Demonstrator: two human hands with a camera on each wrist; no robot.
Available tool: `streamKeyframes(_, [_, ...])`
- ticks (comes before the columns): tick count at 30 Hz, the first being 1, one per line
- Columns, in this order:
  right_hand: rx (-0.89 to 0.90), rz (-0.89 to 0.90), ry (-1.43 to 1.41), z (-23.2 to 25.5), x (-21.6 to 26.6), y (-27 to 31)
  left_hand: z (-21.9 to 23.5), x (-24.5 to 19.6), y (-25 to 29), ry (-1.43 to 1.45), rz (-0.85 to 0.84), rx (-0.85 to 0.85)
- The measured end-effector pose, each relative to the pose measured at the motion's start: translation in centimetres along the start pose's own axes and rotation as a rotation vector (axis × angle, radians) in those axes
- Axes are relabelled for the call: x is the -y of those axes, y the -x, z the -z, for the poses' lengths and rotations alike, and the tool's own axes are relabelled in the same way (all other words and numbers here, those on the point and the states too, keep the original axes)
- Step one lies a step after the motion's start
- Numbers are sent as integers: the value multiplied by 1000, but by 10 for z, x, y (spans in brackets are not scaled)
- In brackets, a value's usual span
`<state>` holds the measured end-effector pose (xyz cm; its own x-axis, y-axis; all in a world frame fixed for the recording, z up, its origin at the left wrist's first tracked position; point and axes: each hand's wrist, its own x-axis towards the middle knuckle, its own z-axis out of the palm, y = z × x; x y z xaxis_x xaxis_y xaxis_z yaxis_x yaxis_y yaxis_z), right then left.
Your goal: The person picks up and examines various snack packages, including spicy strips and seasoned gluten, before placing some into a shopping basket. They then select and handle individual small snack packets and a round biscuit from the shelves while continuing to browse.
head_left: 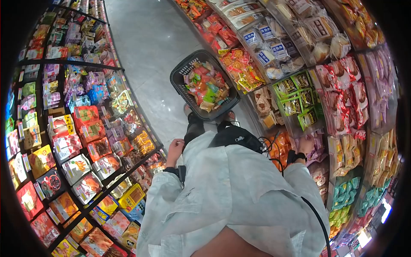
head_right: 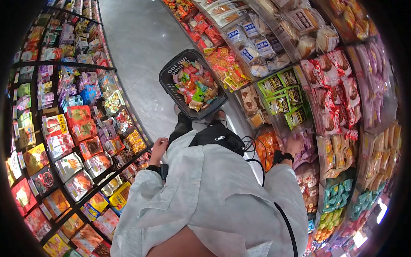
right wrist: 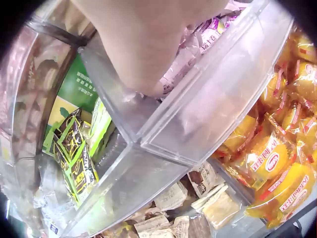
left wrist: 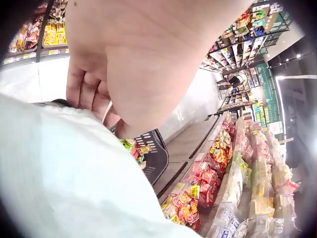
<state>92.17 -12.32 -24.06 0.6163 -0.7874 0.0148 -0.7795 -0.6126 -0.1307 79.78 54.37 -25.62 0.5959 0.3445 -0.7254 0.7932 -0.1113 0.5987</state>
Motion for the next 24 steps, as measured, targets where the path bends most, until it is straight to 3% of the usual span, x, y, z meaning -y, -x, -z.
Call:
streamKeyframes(4, [-222,152,-218,-7,-15,-11,15,-4,-29,54,-8,-39])
streamKeyframes(6, [-327,90,-406,20,14,3,22,-22,-42,2,8,6])
streamKeyframes(9, [-467,40,-557,83,78,37,30,-13,-91,9,82,133])
streamKeyframes(13, [-661,242,-618,160,172,77,46,-29,-153,-28,188,342])
streamKeyframes(16, [-454,260,-674,237,281,117,79,-110,-177,45,447,540])
streamKeyframes(17, [-238,349,-732,260,315,128,88,-124,-186,60,544,585])
streamKeyframes(18, [-44,385,-767,282,365,148,85,-89,-226,-14,496,706])
streamKeyframes(19, [152,419,-801,294,416,171,63,-8,-283,-47,390,725])
streamKeyframes(21, [610,655,-768,292,487,195,41,9,-311,-73,423,599])
streamKeyframes(23, [1044,758,-754,253,567,219,36,-12,-321,-351,434,585])
streamKeyframes(24, [1212,618,-658,215,586,225,25,-12,-329,-466,451,506])
